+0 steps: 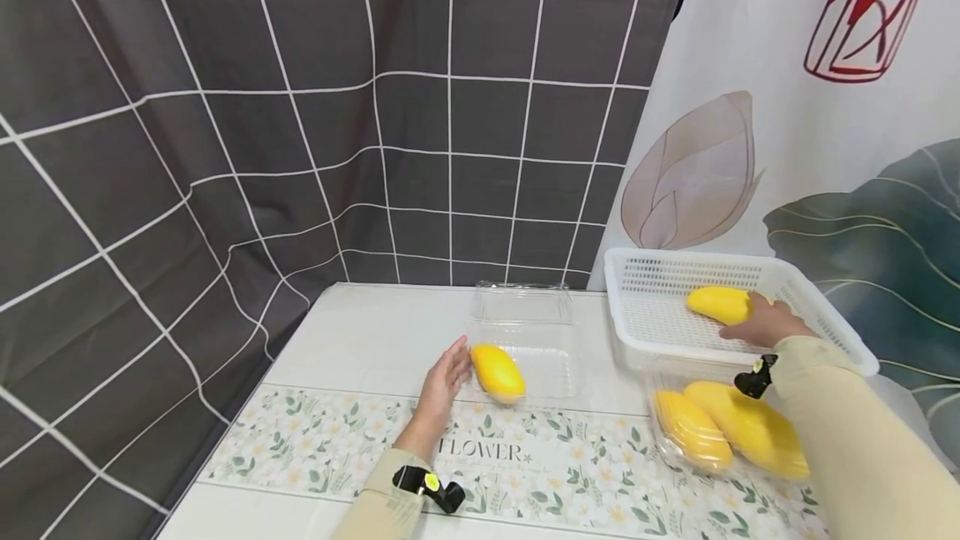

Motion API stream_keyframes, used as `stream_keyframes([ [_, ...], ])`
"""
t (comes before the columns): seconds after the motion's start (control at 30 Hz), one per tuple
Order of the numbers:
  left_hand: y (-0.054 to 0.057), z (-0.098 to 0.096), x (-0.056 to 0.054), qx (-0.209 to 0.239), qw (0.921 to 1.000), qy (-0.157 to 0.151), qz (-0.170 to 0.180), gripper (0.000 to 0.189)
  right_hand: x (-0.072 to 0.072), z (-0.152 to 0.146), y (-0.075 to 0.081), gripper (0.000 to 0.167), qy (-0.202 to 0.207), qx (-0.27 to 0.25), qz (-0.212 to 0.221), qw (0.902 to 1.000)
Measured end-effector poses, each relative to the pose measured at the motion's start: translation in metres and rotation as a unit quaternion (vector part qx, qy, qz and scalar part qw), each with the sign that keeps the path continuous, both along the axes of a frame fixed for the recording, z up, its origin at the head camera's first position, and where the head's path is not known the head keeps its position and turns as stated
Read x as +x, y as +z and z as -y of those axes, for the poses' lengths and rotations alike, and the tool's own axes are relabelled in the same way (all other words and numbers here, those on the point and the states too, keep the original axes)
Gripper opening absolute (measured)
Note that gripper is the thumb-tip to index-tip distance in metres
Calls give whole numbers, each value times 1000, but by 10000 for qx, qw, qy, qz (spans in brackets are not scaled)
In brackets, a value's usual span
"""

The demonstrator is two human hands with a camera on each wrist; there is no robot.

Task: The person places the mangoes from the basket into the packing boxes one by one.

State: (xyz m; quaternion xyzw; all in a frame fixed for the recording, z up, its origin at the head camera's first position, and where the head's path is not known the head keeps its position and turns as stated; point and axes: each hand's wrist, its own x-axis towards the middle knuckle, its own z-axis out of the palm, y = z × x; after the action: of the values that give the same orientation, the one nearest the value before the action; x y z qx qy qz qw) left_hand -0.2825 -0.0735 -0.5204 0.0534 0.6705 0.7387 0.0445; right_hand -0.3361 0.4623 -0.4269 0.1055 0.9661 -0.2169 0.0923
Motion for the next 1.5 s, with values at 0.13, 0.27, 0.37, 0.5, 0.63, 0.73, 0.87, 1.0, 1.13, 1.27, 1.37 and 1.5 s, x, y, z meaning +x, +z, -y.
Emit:
stream_keyframes([
  [0.13, 0, 0, 1, -59, 10000, 24, 14, 61, 4, -6, 1, 119, 112, 57, -25, 9999],
  [0.27, -2, 0, 1, -76, 10000, 19, 12, 60, 4, -10, 2, 122, 242, 14, 80, 9997],
  [0.37, -1, 0, 2, -59, 10000, 11, 49, 60, 5, -8, 4, 116, 393, 181, 64, 9990],
  [0.5, -1, -1, 2, -82, 10000, 0, 26, 61, 12, 4, 15, 100, 500, 468, -48, 9976],
  [0.63, -2, -1, 2, -113, 9999, 7, 44, 61, 14, 7, 21, 94, 552, 454, -8, 9974],
  [0.73, -2, -1, 3, -118, 9999, -13, 61, 60, 6, -3, 12, 96, 654, 373, 77, 9971],
  [0.87, 0, -1, 3, -184, 9998, -50, -29, 61, -7, -13, 2, 95, 831, 203, 203, 9961],
  [1.0, 2, -1, 1, -174, 9998, -28, -36, 60, -13, -8, 2, 86, 899, 179, 225, 9955],
  [1.13, 3, -1, 0, -162, 9999, -21, -4, 60, -16, 0, 4, 76, 943, 210, 221, 9951],
  [1.27, 2, -1, 0, -218, 9998, -18, -36, 61, -17, 6, 3, 70, 1023, 200, 257, 9942],
  [1.37, 0, 0, -1, -227, 9997, -15, -43, 61, -19, 11, 1, 71, 1138, 125, 277, 9930],
  [1.5, -2, 1, -2, -171, 9999, -10, 4, 61, -22, 16, -3, 82, 1064, 47, 338, 9937],
])
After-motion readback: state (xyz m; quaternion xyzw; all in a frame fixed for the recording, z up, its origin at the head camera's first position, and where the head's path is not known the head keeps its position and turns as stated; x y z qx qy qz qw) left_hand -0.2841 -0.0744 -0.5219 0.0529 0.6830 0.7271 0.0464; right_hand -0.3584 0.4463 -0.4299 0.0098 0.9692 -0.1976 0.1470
